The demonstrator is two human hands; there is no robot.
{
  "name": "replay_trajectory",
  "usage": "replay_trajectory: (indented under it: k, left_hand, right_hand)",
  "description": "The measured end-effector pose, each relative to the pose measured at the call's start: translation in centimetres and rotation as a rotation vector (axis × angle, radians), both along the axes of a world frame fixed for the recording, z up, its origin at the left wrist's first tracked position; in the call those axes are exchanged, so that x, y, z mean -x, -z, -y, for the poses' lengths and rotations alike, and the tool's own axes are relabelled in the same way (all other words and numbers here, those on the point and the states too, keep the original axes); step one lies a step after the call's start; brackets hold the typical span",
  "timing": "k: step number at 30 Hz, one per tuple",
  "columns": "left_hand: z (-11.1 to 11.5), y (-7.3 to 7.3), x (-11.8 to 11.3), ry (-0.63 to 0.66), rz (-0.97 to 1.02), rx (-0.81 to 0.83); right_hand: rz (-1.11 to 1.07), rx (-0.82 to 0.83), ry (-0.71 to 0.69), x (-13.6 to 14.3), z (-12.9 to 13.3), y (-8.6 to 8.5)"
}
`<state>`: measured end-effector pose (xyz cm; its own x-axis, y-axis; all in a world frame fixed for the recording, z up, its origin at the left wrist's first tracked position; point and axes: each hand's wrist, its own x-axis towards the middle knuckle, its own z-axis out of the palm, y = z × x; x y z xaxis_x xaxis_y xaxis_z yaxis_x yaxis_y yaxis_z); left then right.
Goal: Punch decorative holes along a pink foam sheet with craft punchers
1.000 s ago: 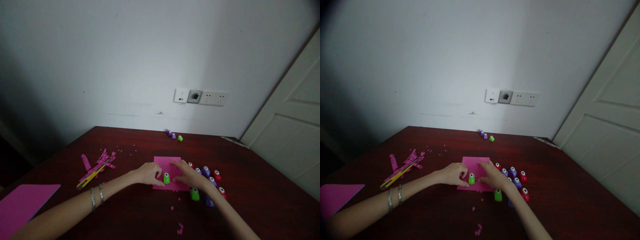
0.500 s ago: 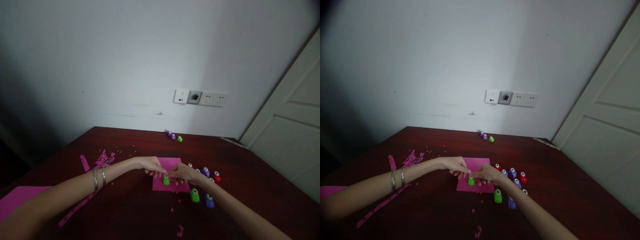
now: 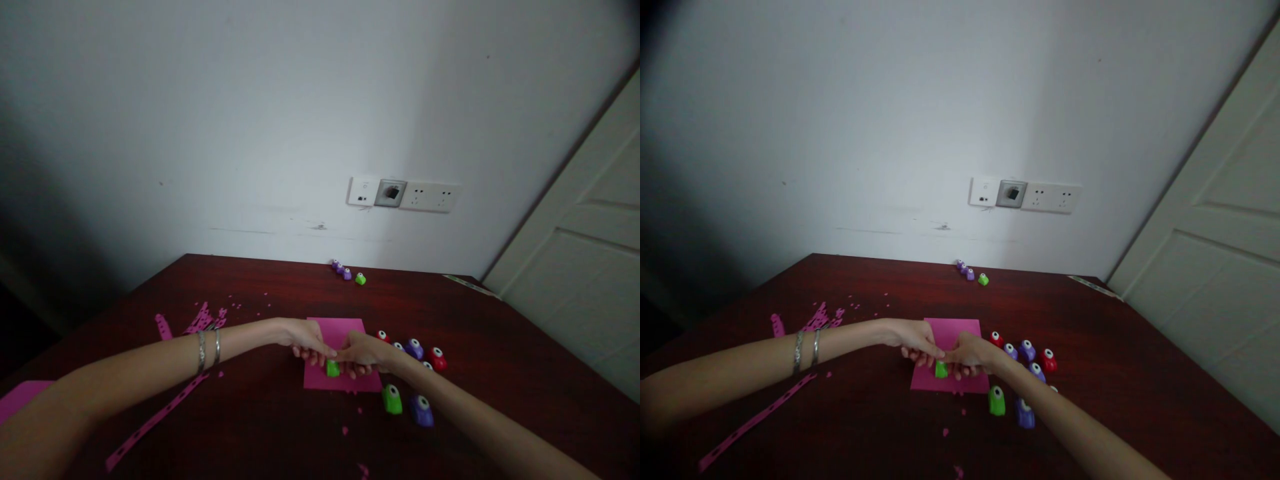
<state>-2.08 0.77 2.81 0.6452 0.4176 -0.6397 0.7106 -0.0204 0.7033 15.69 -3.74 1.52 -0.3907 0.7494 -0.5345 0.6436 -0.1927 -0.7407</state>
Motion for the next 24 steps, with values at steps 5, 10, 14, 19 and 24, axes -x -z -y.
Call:
replay_trajectory:
  k: [5,10,14,19,24]
  left_hand:
    - [-1.2,0.6,-0.7,0.048,-0.056,0.158]
    - [-2.3,1.0,-1.5,0.135,-0.088,0.231]
    - [-3.0,1.9,-1.7,0.131,-0.085,0.288]
    - [-3.1,2.4,-1.8,0.059,-0.109,0.314]
    - [-3.0,2.5,-1.8,0.034,-0.109,0.294]
  right_hand:
    - [0.037,0.117,-0.053,0.1,-0.5,-0.3]
    - [0.050,0.204,-0.094,0.2,-1.1,-0.2]
    - [0.052,0.238,-0.109,0.3,-1.4,0.0]
    - [0.030,0.225,-0.115,0.2,-1.4,0.1]
    - [0.044,0.183,-0.114,0.3,-1.2,-0.2]
